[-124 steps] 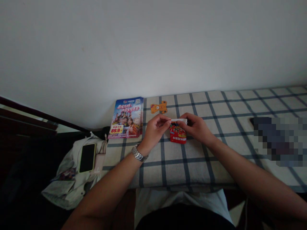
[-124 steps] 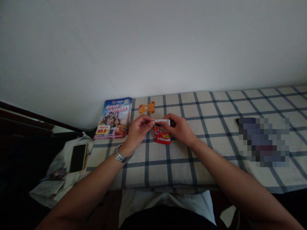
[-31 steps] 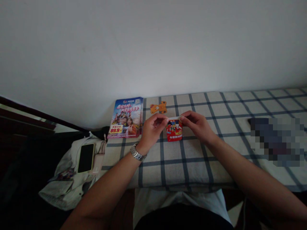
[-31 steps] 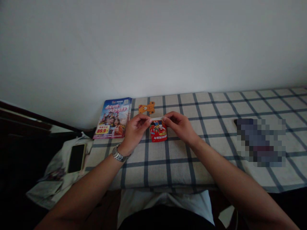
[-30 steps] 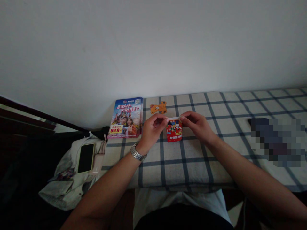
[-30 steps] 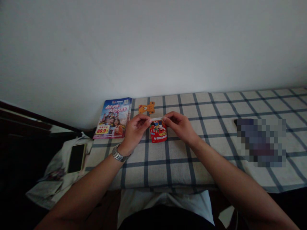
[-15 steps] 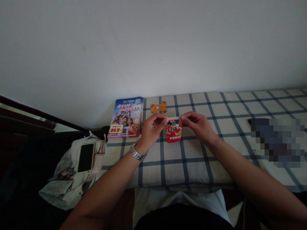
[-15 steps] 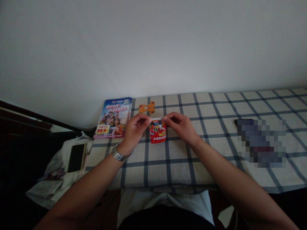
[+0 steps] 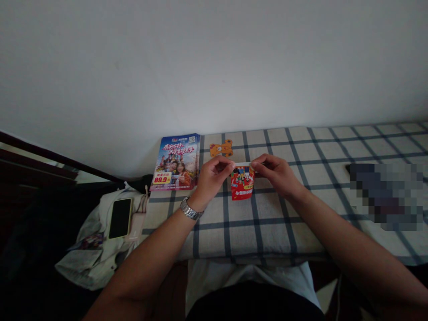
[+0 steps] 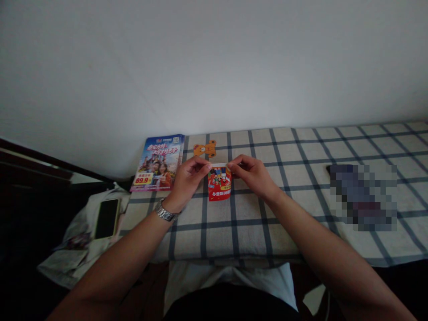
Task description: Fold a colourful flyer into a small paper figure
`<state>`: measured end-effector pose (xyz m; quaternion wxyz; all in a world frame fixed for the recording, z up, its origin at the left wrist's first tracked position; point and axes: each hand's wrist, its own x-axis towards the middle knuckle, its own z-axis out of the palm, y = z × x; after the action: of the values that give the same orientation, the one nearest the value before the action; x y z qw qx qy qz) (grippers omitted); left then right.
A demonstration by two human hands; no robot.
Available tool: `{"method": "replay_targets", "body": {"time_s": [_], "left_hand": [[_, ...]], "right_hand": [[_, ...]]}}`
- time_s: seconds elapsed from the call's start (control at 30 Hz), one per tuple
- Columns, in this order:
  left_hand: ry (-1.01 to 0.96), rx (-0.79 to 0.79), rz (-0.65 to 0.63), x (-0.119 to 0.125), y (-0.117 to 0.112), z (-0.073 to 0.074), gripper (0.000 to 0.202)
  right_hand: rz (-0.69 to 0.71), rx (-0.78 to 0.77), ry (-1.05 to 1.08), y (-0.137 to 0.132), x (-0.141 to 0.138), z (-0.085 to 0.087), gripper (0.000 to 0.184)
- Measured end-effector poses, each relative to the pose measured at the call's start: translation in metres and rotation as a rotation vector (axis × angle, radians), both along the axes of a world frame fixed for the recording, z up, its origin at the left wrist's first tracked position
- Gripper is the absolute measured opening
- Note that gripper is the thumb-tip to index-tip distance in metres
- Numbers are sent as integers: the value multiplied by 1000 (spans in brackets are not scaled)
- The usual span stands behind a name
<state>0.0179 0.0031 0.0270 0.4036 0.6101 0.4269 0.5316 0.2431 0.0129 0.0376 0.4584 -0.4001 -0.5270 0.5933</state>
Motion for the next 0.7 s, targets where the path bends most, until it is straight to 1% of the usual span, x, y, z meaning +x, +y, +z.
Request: {"method": "replay_targets", "body": {"time_s": [0.4,0.53,0.7], "left_hand": [[5,21,-9,-1,2,0,23],[20,14,17,-1,2,-1,27],[25,9,60,-1,2,-3,29]], "right_hand": [[17,1,-10,2,3,0,35],[-8,-24,-26,1,3,-3,35],[-2,-40,-12,1,4,-7,36]]}}
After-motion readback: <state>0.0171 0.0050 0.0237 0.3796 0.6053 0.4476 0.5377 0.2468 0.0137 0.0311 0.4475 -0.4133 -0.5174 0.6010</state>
